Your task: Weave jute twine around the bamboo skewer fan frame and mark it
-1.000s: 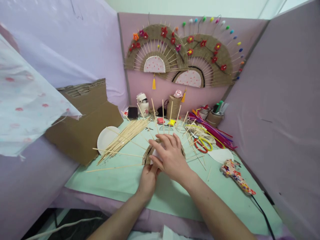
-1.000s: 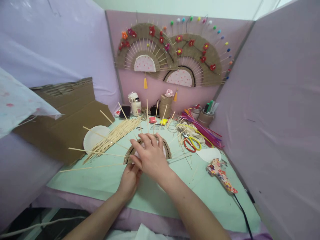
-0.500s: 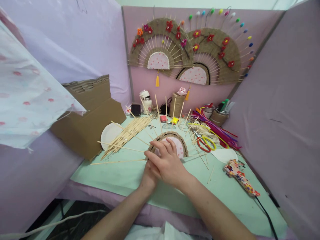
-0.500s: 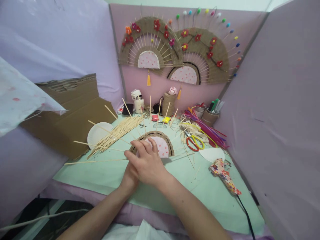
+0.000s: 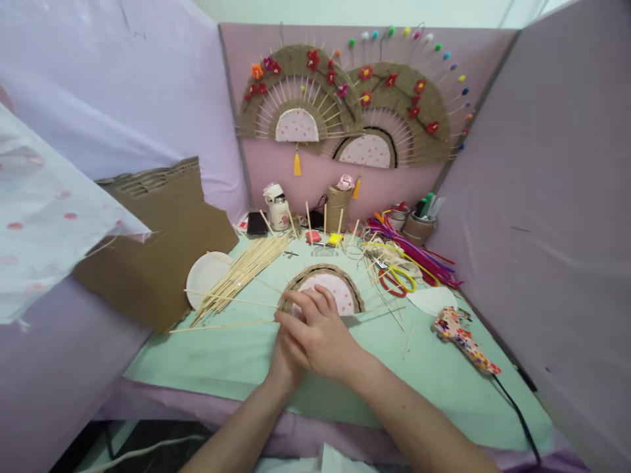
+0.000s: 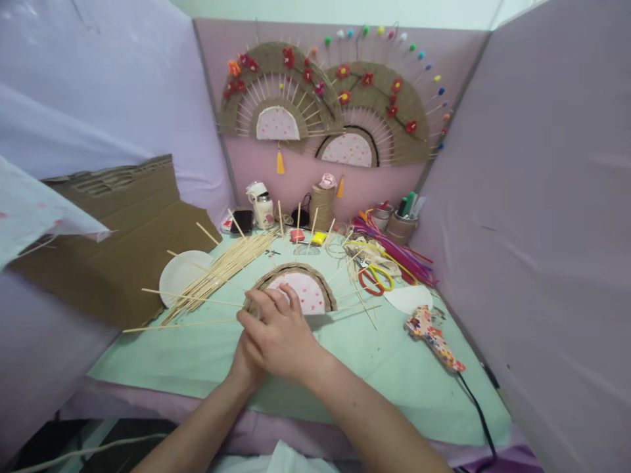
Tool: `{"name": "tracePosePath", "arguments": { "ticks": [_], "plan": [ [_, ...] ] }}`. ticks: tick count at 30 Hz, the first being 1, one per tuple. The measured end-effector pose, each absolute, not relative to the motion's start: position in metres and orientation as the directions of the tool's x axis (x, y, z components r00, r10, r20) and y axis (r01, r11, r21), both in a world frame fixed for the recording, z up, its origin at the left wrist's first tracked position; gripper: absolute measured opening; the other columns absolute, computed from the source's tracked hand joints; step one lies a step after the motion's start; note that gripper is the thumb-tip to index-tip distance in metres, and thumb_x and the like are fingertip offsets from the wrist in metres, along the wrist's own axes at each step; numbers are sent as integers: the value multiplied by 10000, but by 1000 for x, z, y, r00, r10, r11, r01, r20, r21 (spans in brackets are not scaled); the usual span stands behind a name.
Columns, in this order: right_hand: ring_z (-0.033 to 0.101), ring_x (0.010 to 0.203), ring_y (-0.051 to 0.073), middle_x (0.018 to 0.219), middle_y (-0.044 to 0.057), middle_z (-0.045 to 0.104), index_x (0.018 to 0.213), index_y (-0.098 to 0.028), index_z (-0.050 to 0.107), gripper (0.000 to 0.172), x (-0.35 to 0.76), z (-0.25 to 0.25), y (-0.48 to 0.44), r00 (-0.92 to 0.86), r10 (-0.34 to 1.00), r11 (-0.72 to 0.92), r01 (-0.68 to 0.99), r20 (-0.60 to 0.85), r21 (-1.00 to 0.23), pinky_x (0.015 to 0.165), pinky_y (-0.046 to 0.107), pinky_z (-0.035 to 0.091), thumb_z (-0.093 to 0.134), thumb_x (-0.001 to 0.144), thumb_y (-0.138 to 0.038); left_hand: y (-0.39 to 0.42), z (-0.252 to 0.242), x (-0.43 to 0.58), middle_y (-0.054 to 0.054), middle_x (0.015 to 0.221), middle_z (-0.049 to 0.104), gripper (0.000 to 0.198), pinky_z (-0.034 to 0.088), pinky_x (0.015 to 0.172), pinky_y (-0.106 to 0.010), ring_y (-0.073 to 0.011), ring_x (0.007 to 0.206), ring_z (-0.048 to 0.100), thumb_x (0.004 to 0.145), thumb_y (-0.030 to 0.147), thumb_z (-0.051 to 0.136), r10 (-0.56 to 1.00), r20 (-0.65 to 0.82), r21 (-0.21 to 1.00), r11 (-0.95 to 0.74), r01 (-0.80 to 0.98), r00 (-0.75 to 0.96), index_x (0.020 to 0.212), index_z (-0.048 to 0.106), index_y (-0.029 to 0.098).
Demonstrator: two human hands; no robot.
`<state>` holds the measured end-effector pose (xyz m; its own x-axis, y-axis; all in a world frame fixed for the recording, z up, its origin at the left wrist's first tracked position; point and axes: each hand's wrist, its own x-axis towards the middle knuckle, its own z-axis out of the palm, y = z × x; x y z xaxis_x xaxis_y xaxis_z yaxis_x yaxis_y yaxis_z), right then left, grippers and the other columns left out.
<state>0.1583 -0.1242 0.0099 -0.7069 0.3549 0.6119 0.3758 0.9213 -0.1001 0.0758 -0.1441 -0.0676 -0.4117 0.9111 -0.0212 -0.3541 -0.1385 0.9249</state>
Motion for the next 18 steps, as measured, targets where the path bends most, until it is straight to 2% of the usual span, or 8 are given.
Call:
{"name": "tracePosePath", "arguments": {
  "ticks": [2, 4, 6, 9, 11, 14, 16, 18],
  "plan": [
    [407, 1165, 248, 1262, 110, 519, 1151, -211, 594, 315, 171, 10, -126, -653, 390, 906, 399, 650, -143, 1047, 477, 269, 526, 848, -264, -151, -55, 66, -84, 1008, 668, 218, 506, 820, -353, -237, 1038, 602, 811, 362, 547, 932, -63, 899, -103, -425, -358, 940, 619, 202],
    [453, 1111, 234, 1175, 105, 572, 1111, -201, 605, 273, 192, 5, -126, -600, 437, 884, 425, 670, -196, 1006, 454, 330, 522, 855, -245, -154, -45, 59, -100, 920, 687, 215, 526, 766, -311, -208, 902, 650, 782, 313, 633, 928, -192, 786, -50, -616, -319, 921, 624, 150],
    [507, 1023, 215, 1061, 91, 620, 1015, -194, 628, 198, 219, -5, -124, -548, 482, 856, 459, 684, -237, 937, 425, 392, 511, 855, -190, -153, -39, 55, -93, 827, 693, 127, 538, 714, -260, -166, 776, 670, 786, 217, 640, 901, -279, 705, -41, -708, -331, 872, 625, 126],
    [558, 918, 209, 961, 90, 637, 937, -194, 641, 174, 272, -28, -115, -441, 582, 765, 582, 683, -276, 833, 397, 450, 489, 858, -162, -151, -39, 49, -89, 751, 682, 33, 552, 660, -234, -157, 724, 681, 819, 128, 586, 863, -379, 652, -7, -758, -334, 824, 616, 118],
    [566, 902, 226, 935, 104, 630, 914, -185, 649, 176, 312, -42, -107, -339, 641, 660, 702, 688, -269, 805, 398, 462, 481, 864, -198, -153, -41, 46, -86, 739, 676, 55, 561, 632, -234, -161, 717, 682, 833, 106, 559, 845, -438, 623, 38, -781, -308, 823, 611, 121],
    [544, 958, 277, 1018, 154, 605, 965, -155, 656, 251, 370, -61, -95, -186, 742, 405, 890, 645, -210, 862, 454, 440, 476, 868, -302, -158, -41, 45, -84, 736, 669, 83, 567, 600, -226, -150, 689, 677, 848, 87, 528, 821, -510, 583, 112, -805, -255, 832, 602, 122],
    [529, 971, 318, 1057, 200, 581, 1058, -116, 635, 370, 400, -72, -90, -112, 801, 236, 962, 587, -139, 834, 480, 441, 472, 863, -384, -162, -39, 46, -86, 733, 665, 92, 569, 589, -225, -146, 671, 673, 855, 80, 514, 810, -541, 571, 155, -806, -228, 833, 595, 116],
    [530, 964, 327, 1067, 209, 576, 1136, -99, 598, 446, 419, -82, -88, -93, 854, 168, 981, 511, -102, 821, 476, 440, 476, 856, -423, -164, -37, 48, -88, 728, 661, 90, 571, 584, -225, -145, 661, 671, 856, 76, 510, 799, -561, 571, 186, -800, -214, 826, 587, 114]
  ]
}}
